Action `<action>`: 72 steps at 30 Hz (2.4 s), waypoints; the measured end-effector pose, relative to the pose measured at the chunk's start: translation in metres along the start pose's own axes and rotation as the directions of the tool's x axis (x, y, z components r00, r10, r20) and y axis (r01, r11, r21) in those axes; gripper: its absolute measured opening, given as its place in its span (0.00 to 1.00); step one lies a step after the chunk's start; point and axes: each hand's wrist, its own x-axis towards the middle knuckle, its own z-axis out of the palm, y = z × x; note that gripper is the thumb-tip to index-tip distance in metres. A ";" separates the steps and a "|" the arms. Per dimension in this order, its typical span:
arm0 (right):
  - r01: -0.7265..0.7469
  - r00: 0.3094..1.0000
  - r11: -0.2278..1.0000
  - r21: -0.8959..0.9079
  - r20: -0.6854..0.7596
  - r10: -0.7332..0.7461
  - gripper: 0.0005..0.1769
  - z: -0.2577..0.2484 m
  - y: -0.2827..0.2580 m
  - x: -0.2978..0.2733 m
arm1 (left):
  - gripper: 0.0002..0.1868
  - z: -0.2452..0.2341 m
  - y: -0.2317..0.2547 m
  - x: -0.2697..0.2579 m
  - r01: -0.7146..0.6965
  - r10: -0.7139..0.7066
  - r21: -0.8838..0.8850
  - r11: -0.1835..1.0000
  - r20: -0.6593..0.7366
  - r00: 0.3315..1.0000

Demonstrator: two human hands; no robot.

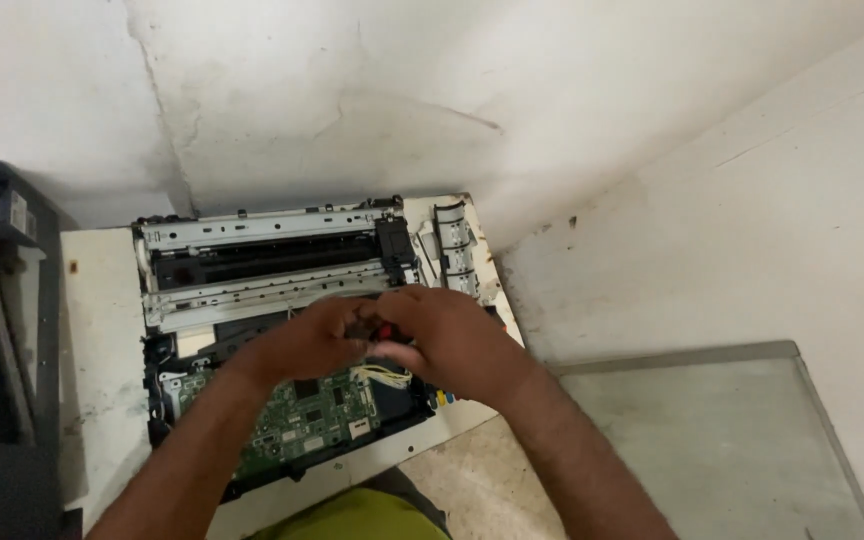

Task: Disassembling a printer by unscrewing the main circuit board and disconnecting internal wiring.

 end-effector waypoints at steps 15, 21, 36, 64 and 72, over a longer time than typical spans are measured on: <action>-0.275 0.952 0.934 -0.226 0.070 0.298 0.27 -0.012 0.002 0.009 | 0.11 0.029 -0.011 0.000 -0.160 0.191 0.186 0.969 -0.164 0.968; 0.099 0.992 0.916 -0.389 0.116 -0.058 0.22 -0.012 -0.005 0.008 | 0.21 0.030 0.008 -0.004 -0.191 0.211 0.126 0.973 -0.167 0.963; -0.248 0.969 0.887 -0.389 -0.097 0.228 0.23 0.015 0.023 0.008 | 0.09 0.037 0.008 0.010 -0.045 0.190 0.338 0.940 -0.409 0.893; -0.032 0.989 0.998 -0.047 0.146 0.039 0.29 -0.036 -0.002 -0.011 | 0.18 0.025 -0.006 0.001 0.150 -0.122 0.270 0.951 -0.118 0.986; -0.312 0.950 0.927 -0.206 -0.092 0.299 0.33 -0.012 -0.012 0.000 | 0.11 0.026 -0.005 -0.001 0.075 0.033 0.323 0.943 -0.316 0.948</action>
